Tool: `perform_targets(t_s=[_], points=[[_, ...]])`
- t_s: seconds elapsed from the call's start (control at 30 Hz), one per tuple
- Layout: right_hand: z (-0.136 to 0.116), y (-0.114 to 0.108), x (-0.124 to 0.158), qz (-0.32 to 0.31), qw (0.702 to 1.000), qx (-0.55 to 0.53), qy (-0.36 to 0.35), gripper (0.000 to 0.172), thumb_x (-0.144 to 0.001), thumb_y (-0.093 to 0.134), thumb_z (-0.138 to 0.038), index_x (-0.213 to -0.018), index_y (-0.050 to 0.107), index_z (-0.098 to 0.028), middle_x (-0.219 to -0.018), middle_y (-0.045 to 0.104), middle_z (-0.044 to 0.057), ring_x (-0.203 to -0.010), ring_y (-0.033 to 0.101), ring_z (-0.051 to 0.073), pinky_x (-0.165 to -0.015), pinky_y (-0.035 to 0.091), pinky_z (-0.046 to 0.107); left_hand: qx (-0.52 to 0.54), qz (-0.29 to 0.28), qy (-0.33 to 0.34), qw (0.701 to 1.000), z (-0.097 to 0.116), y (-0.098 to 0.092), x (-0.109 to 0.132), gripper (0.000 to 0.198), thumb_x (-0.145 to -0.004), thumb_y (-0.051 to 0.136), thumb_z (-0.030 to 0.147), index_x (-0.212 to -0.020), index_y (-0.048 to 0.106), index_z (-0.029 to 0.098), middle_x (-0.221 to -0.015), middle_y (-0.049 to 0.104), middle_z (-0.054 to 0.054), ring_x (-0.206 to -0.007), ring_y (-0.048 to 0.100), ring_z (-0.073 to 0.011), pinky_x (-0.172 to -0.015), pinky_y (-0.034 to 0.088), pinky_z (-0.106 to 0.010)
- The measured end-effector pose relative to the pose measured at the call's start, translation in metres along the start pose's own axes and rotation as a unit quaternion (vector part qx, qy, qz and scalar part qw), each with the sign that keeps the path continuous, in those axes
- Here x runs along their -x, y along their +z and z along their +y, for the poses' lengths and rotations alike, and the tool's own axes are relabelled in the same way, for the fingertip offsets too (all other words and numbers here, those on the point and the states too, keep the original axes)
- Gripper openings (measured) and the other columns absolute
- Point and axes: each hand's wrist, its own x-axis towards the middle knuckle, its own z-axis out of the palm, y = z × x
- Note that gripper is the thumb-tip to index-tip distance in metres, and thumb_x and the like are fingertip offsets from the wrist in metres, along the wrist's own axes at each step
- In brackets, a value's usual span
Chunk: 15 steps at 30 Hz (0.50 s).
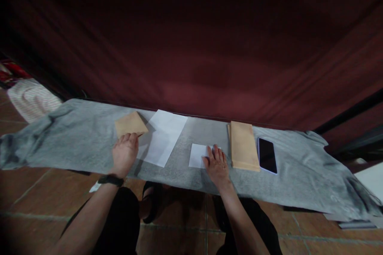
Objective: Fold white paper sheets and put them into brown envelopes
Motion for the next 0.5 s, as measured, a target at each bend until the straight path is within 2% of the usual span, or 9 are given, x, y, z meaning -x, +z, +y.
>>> perform_targets(t_s=[0.1,0.23,0.4,0.5], points=[[-0.002,-0.003,0.000,0.002,1.000,0.012,-0.003,0.054,-0.104,0.042,-0.041,-0.153,0.046,-0.019,-0.160,0.042,0.016,-0.147,0.040,0.034,-0.117,0.031,0.051,0.009,0.009,0.022,1.000,0.015,-0.007,0.002,0.033,-0.103,0.031,0.021,-0.111,0.063,0.015,-0.101,0.065,-0.013,-0.100,0.060,-0.0284,-0.086,0.043,-0.038],[-0.004,-0.006,0.000,0.000,1.000,0.019,-0.001,0.053,-0.105,0.043,-0.039,-0.153,0.047,-0.017,-0.159,0.043,0.018,-0.146,0.041,0.035,-0.117,0.031,0.051,0.027,-0.001,-0.003,1.000,0.019,-0.005,0.000,0.034,-0.101,0.033,0.017,-0.116,0.063,0.014,-0.103,0.066,-0.014,-0.099,0.061,-0.0286,-0.082,0.044,-0.037],[-0.004,-0.009,0.000,-0.007,1.000,0.024,-0.004,0.052,-0.105,0.043,-0.039,-0.153,0.046,-0.018,-0.159,0.042,0.018,-0.146,0.041,0.034,-0.117,0.031,0.051,0.069,-0.018,-0.033,0.997,-0.002,0.003,-0.007,0.031,-0.099,0.038,0.024,-0.103,0.068,0.017,-0.104,0.067,-0.014,-0.101,0.061,-0.0293,-0.079,0.046,-0.036],[-0.003,-0.009,0.000,-0.007,1.000,0.022,-0.004,0.053,-0.105,0.042,-0.039,-0.153,0.046,-0.018,-0.160,0.042,0.018,-0.146,0.041,0.034,-0.117,0.030,0.051,0.206,-0.045,-0.122,0.970,-0.024,0.013,-0.015,0.018,-0.090,0.052,0.030,-0.086,0.067,0.020,-0.095,0.068,-0.011,-0.093,0.063,-0.0271,-0.072,0.045,-0.033]])
